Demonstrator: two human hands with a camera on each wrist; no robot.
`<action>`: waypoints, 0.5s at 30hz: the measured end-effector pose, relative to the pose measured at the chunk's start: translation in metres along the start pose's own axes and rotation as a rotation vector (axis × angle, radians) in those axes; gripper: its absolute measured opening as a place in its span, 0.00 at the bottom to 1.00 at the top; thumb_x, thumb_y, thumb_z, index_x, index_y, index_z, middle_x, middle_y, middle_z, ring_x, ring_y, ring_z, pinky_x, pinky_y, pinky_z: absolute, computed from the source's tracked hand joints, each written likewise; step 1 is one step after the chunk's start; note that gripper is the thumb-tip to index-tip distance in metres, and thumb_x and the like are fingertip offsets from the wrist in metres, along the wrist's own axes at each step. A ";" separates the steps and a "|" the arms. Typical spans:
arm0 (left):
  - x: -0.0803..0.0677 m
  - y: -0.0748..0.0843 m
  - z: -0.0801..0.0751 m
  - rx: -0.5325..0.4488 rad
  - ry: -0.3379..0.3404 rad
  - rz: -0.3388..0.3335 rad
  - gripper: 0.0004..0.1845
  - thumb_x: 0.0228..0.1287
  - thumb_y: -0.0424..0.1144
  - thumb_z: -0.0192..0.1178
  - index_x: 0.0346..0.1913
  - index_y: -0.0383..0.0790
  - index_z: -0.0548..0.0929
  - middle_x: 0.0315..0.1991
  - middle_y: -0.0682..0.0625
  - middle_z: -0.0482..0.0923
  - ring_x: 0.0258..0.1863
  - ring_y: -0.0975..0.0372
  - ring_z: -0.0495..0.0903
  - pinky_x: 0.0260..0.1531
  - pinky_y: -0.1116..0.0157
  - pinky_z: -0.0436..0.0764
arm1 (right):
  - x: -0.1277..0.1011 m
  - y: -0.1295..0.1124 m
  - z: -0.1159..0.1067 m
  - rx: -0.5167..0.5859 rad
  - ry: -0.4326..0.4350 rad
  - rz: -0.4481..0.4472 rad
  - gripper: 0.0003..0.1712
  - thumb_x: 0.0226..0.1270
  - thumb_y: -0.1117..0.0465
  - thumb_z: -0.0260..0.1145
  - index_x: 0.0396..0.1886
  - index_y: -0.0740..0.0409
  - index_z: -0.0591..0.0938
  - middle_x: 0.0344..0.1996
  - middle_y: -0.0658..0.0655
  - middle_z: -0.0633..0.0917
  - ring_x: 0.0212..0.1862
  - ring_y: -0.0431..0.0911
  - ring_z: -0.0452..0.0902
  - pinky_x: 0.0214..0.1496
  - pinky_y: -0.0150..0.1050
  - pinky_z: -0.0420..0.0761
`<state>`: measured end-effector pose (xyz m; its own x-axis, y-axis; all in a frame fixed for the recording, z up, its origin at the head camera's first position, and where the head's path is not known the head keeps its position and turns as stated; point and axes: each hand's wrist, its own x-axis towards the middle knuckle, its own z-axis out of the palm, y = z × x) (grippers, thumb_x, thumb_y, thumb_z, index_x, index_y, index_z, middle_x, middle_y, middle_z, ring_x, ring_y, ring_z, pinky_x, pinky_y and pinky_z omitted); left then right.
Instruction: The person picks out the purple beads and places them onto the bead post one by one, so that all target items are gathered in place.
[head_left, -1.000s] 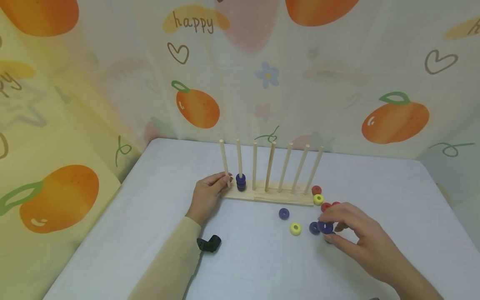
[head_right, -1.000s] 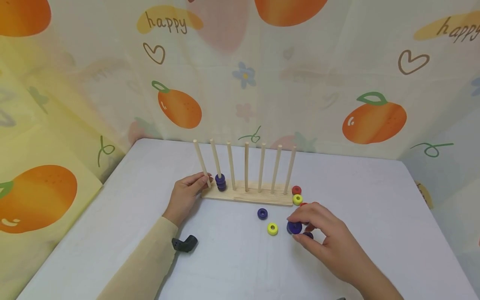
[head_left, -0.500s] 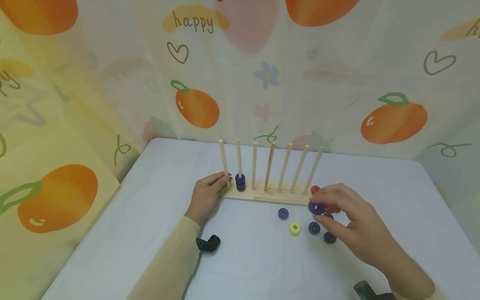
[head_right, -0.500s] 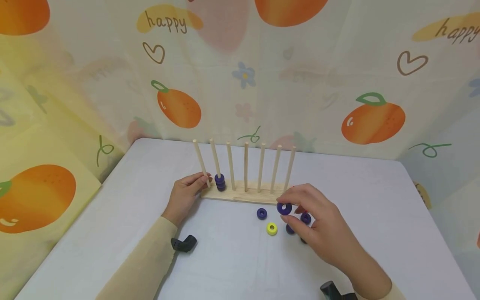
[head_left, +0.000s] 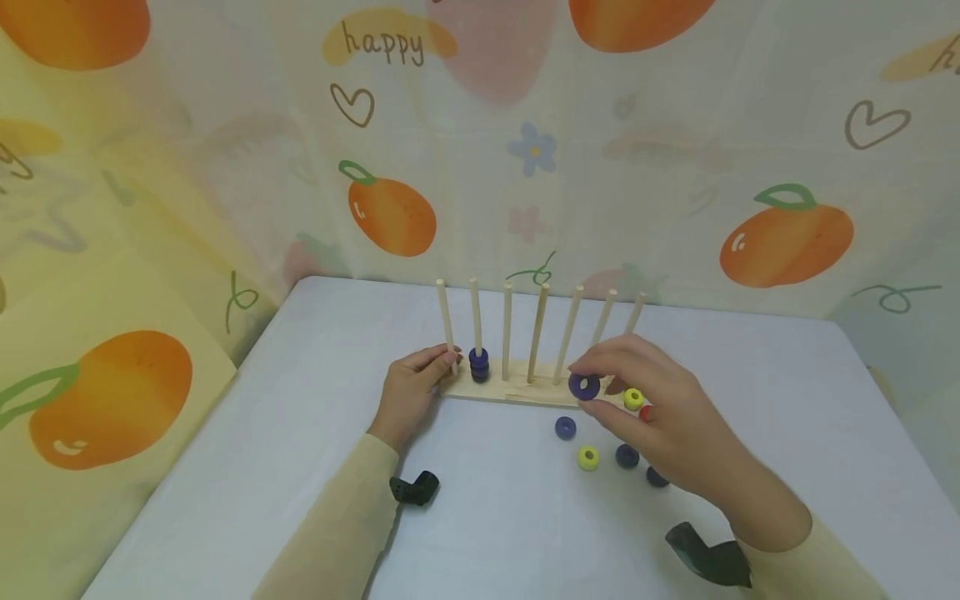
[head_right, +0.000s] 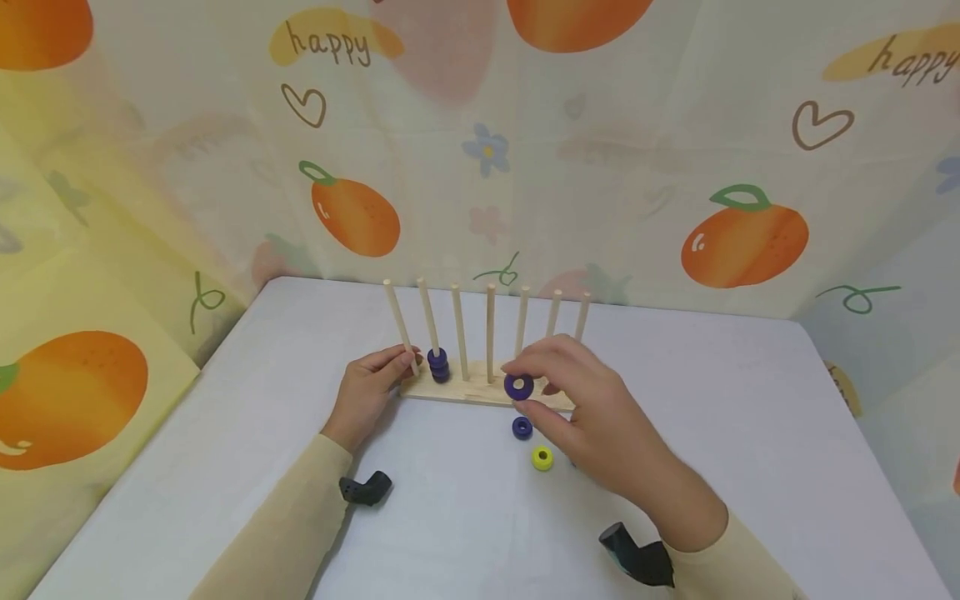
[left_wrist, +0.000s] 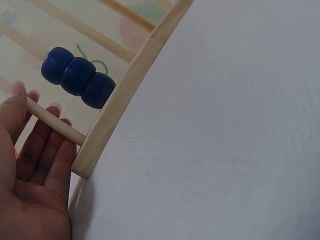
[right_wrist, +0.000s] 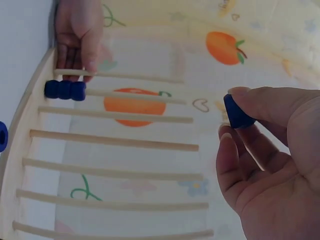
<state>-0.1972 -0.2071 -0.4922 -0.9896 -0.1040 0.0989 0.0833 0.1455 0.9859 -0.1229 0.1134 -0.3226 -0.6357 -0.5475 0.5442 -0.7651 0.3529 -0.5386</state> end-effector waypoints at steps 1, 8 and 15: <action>0.000 -0.001 0.000 0.002 0.002 -0.001 0.18 0.60 0.56 0.64 0.46 0.49 0.87 0.44 0.53 0.84 0.48 0.63 0.80 0.48 0.65 0.78 | 0.003 0.000 0.001 -0.004 -0.004 -0.001 0.24 0.56 0.70 0.72 0.52 0.49 0.80 0.48 0.45 0.78 0.48 0.40 0.73 0.42 0.33 0.79; 0.001 -0.004 0.000 -0.009 -0.009 -0.013 0.18 0.60 0.56 0.64 0.46 0.49 0.87 0.44 0.54 0.84 0.48 0.62 0.80 0.48 0.65 0.78 | 0.022 0.003 0.004 -0.009 0.051 -0.081 0.21 0.55 0.72 0.71 0.49 0.56 0.81 0.47 0.47 0.79 0.46 0.41 0.75 0.40 0.31 0.79; 0.001 -0.001 0.000 -0.014 -0.013 -0.019 0.17 0.61 0.55 0.64 0.46 0.50 0.87 0.44 0.54 0.84 0.49 0.62 0.79 0.48 0.65 0.78 | 0.043 0.001 0.007 -0.026 0.110 -0.159 0.20 0.54 0.74 0.71 0.48 0.60 0.81 0.47 0.51 0.79 0.45 0.42 0.75 0.40 0.32 0.79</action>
<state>-0.1983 -0.2078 -0.4931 -0.9925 -0.0935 0.0786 0.0661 0.1301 0.9893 -0.1499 0.0852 -0.3044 -0.5125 -0.5124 0.6891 -0.8585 0.2888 -0.4237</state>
